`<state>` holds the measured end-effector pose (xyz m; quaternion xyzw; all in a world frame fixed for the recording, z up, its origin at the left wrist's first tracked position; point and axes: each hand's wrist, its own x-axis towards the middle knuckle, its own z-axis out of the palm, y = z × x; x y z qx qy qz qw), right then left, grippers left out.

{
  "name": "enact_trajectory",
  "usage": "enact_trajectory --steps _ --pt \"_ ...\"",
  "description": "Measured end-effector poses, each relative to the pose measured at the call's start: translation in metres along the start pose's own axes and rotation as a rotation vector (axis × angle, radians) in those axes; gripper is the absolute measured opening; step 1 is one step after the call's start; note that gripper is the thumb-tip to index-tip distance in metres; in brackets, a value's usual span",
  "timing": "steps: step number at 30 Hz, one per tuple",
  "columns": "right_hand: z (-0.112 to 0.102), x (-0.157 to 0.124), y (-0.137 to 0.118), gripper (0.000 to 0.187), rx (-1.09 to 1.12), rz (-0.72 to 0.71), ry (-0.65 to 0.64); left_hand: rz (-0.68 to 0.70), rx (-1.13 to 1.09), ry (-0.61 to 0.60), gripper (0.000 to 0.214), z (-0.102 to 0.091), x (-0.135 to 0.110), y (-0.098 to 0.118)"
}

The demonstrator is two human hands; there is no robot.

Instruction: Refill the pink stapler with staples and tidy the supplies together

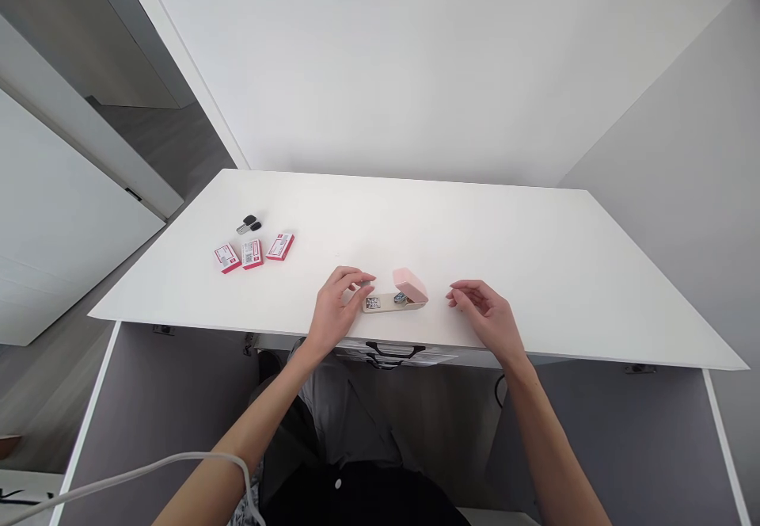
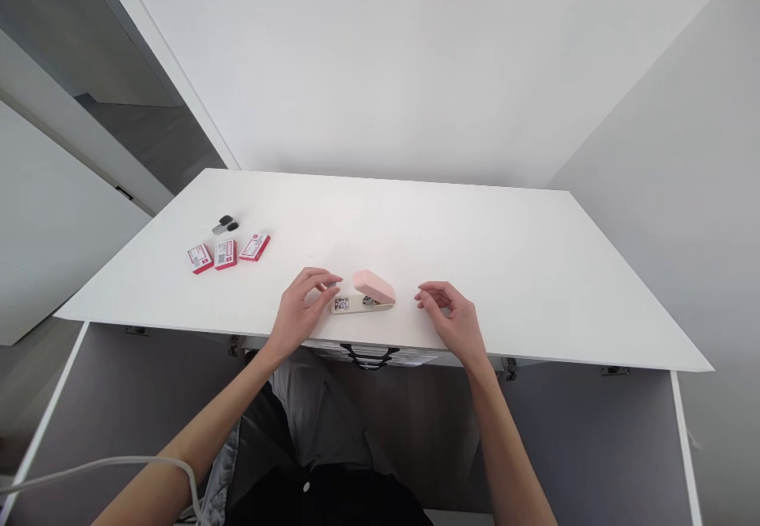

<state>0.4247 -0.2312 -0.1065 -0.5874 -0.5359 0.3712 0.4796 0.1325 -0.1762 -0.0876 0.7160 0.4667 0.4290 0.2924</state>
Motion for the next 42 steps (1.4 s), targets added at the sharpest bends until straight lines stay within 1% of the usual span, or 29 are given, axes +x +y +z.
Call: enact_trajectory --steps 2,7,10,14,18,21,28,32,37,42 --pt "0.003 0.001 -0.004 0.029 -0.011 -0.029 -0.042 0.029 0.001 -0.007 0.019 0.007 0.001 0.003" --pt "0.014 0.006 -0.014 0.035 -0.046 -0.158 -0.134 0.006 -0.072 -0.042 0.017 0.021 0.002 0.011" --pt "0.022 0.009 -0.018 0.037 -0.062 -0.219 -0.169 -0.033 -0.107 -0.043 0.018 0.026 0.002 0.013" --pt "0.03 0.013 -0.02 0.037 -0.086 -0.256 -0.199 -0.065 -0.117 -0.038 0.017 0.028 0.001 0.013" --pt "0.03 0.014 -0.021 0.032 -0.12 -0.261 -0.202 -0.049 -0.104 -0.073 0.019 0.028 0.0 0.013" --pt "0.03 0.014 -0.024 0.028 -0.13 -0.235 -0.209 -0.037 -0.075 -0.081 0.02 0.029 0.0 0.013" --pt "0.03 0.012 -0.027 0.03 -0.127 -0.198 -0.216 -0.052 -0.001 -0.107 0.024 0.03 -0.001 0.014" --pt "0.03 0.011 -0.027 0.028 -0.119 -0.2 -0.217 -0.048 0.016 -0.098 0.024 0.03 -0.002 0.014" --pt "0.03 0.011 -0.027 0.027 -0.117 -0.195 -0.214 -0.053 -0.031 -0.064 0.022 0.029 -0.002 0.015" --pt "0.03 0.011 -0.027 0.029 -0.122 -0.186 -0.218 -0.047 0.012 -0.089 0.02 0.03 -0.002 0.013"
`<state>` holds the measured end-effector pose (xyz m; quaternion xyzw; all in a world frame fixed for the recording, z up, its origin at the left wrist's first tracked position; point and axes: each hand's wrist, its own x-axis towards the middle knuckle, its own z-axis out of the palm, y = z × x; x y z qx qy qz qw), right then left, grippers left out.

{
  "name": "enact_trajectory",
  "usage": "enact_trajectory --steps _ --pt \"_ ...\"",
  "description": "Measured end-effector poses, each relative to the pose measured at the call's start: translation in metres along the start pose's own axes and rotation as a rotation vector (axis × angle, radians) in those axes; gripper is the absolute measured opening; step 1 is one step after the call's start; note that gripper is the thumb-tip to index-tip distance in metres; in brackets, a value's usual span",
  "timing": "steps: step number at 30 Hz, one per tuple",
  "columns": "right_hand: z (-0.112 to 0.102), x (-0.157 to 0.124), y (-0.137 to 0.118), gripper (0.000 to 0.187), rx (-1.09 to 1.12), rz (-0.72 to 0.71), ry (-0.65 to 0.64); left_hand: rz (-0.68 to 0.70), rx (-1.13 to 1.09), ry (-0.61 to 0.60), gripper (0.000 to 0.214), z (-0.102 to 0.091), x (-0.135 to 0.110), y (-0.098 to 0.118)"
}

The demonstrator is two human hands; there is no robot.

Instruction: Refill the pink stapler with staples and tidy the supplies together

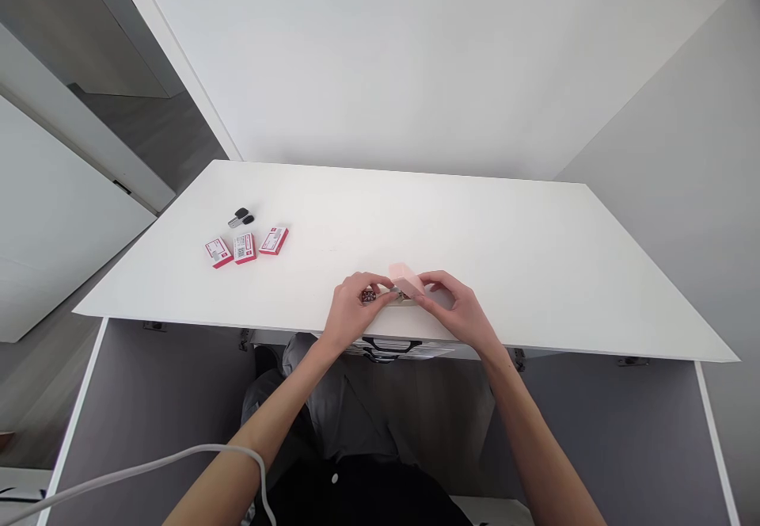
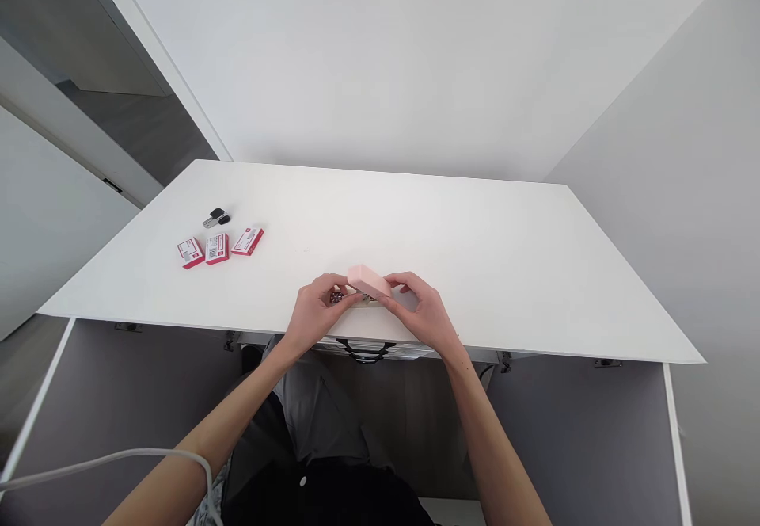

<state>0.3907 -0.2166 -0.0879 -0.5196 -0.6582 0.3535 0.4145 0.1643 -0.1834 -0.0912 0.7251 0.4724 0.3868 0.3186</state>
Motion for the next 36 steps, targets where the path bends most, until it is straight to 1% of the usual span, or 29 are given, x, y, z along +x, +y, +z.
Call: enact_trajectory --steps 6,11,16,25,29,32,36 --pt "0.0 0.0 0.001 0.028 0.004 -0.004 -0.006 0.007 0.062 -0.02 0.022 0.003 0.001 -0.004" --pt "0.0 0.0 0.001 0.029 -0.002 -0.004 -0.004 0.049 0.104 -0.029 0.022 0.005 0.0 -0.006" --pt "0.001 0.0 0.001 0.027 -0.011 -0.005 0.003 0.063 0.108 -0.024 0.015 0.005 -0.001 -0.008" --pt "0.001 -0.003 0.004 0.032 -0.037 0.043 -0.002 0.049 0.124 -0.062 0.019 0.007 -0.005 -0.011" --pt "0.002 -0.005 0.009 0.032 -0.031 0.032 0.006 0.063 0.092 -0.088 0.019 0.005 -0.008 -0.011" --pt "0.003 -0.005 0.011 0.031 -0.024 0.026 0.03 0.063 0.074 -0.053 0.018 0.003 -0.009 -0.011" --pt "0.005 -0.006 0.012 0.033 -0.043 0.042 0.035 0.055 0.064 0.06 0.021 0.003 -0.012 -0.012"
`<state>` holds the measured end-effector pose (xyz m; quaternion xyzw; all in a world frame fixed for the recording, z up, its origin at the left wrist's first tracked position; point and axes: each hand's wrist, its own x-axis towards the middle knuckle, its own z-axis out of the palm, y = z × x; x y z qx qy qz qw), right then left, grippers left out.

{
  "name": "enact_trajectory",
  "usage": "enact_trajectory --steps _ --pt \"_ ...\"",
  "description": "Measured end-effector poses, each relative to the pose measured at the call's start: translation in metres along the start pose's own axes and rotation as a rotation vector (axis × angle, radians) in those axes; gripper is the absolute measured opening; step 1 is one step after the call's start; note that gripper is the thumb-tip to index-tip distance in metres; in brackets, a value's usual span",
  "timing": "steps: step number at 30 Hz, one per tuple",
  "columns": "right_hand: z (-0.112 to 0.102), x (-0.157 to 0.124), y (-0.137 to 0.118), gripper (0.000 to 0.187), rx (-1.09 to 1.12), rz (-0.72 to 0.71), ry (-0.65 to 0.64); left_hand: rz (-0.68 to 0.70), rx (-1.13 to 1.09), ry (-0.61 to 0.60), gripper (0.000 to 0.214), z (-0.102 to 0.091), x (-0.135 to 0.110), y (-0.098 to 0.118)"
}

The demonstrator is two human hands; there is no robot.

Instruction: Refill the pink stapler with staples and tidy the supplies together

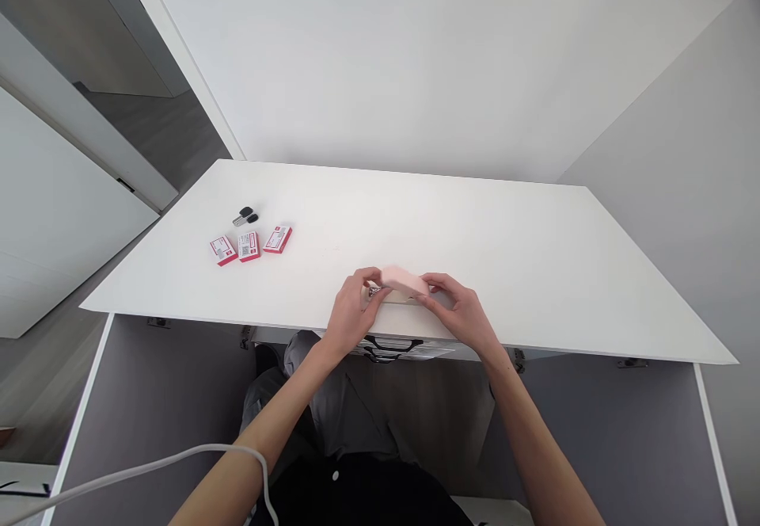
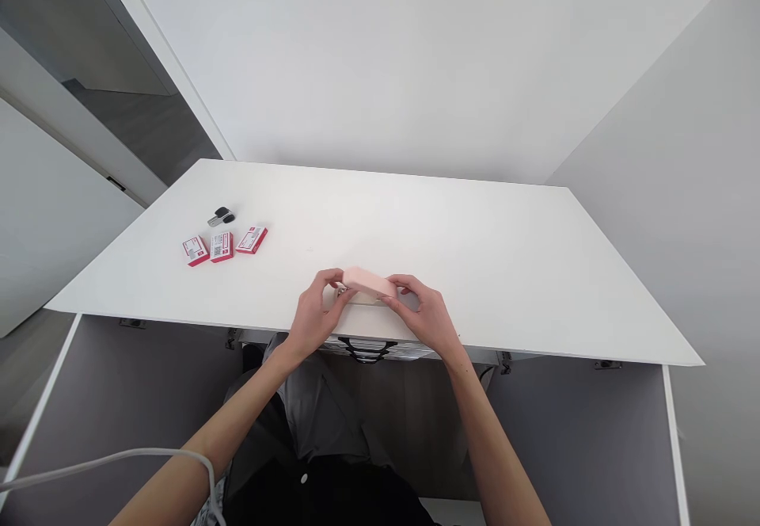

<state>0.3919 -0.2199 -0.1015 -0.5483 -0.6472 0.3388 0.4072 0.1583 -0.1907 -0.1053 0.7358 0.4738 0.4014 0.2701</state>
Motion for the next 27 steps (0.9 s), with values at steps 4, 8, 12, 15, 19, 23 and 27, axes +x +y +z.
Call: enact_trajectory --steps 4,8,12,15,19,23,27 --pt "0.0 0.0 0.0 0.033 -0.008 0.01 -0.007 0.004 -0.003 0.061 0.035 0.0 -0.003 -0.001" --pt "0.0 0.0 0.001 0.033 -0.007 0.012 -0.008 0.196 0.113 0.085 0.06 -0.008 -0.003 0.004" --pt "0.0 0.0 0.0 0.033 -0.007 0.007 0.001 0.49 0.358 -0.029 0.067 -0.021 -0.002 0.008" --pt "0.0 0.0 -0.001 0.035 -0.007 0.007 0.003 0.554 0.449 -0.1 0.074 -0.026 -0.001 0.004" --pt "0.0 0.0 -0.004 0.033 -0.025 0.015 -0.003 0.533 0.47 -0.091 0.073 -0.026 -0.002 -0.005" --pt "0.001 -0.001 -0.005 0.033 -0.048 0.005 0.002 0.516 0.418 -0.104 0.071 -0.025 -0.002 -0.01" --pt "0.002 -0.002 -0.004 0.034 -0.074 -0.017 0.008 0.497 0.374 -0.104 0.067 -0.025 -0.004 -0.01"
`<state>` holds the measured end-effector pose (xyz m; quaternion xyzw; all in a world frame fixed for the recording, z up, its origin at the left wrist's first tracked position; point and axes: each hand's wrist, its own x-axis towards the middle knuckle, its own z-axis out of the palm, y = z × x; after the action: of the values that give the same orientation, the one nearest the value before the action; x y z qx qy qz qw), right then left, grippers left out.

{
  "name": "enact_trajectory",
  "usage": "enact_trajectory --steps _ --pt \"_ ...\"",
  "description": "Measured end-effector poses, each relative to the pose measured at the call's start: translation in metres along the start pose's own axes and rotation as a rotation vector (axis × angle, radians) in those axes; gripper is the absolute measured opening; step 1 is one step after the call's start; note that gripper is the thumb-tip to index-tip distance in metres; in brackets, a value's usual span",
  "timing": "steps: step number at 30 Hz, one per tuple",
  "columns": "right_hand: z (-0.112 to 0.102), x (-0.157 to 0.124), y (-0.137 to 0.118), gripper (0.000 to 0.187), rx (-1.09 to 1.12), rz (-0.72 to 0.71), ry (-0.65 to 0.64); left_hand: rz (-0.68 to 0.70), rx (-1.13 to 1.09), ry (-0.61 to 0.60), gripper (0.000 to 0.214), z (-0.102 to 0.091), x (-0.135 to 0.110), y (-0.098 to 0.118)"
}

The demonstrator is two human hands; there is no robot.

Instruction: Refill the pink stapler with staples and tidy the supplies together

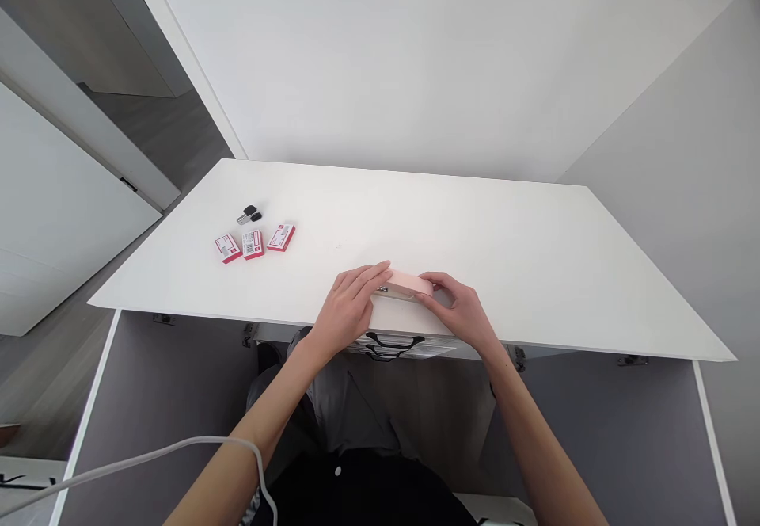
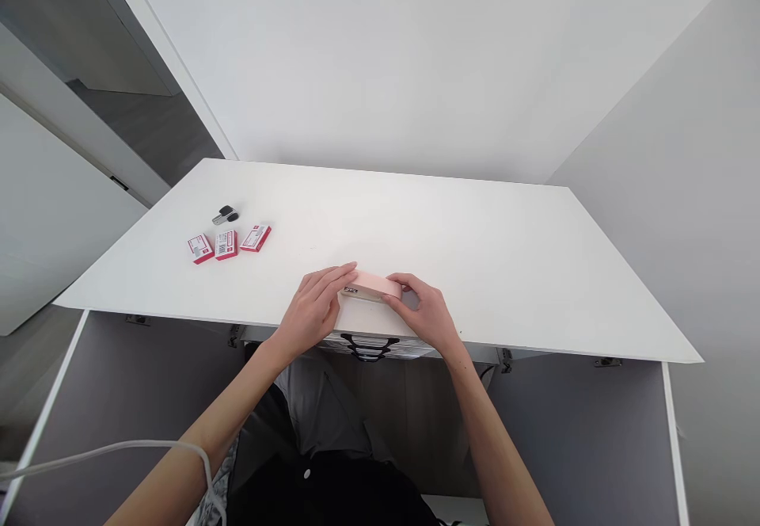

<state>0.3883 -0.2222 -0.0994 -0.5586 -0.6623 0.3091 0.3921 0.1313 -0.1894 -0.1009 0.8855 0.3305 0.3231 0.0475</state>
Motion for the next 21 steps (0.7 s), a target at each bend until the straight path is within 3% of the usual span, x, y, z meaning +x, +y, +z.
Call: enact_trajectory --steps 6,12,17,21 --pt "0.002 -0.002 0.003 0.038 -0.034 -0.015 -0.004 -0.038 -0.016 -0.016 0.062 -0.01 -0.002 -0.006" --pt "0.005 -0.001 0.009 0.036 -0.07 0.079 0.167 -0.379 0.247 0.162 0.051 -0.035 -0.008 -0.06" --pt "0.01 0.002 0.015 0.045 -0.099 0.172 0.299 -0.6 0.412 0.1 0.058 -0.05 -0.018 -0.101" --pt "0.012 0.003 0.015 0.063 -0.119 0.131 0.229 -0.576 0.44 0.037 0.06 -0.047 -0.021 -0.098"
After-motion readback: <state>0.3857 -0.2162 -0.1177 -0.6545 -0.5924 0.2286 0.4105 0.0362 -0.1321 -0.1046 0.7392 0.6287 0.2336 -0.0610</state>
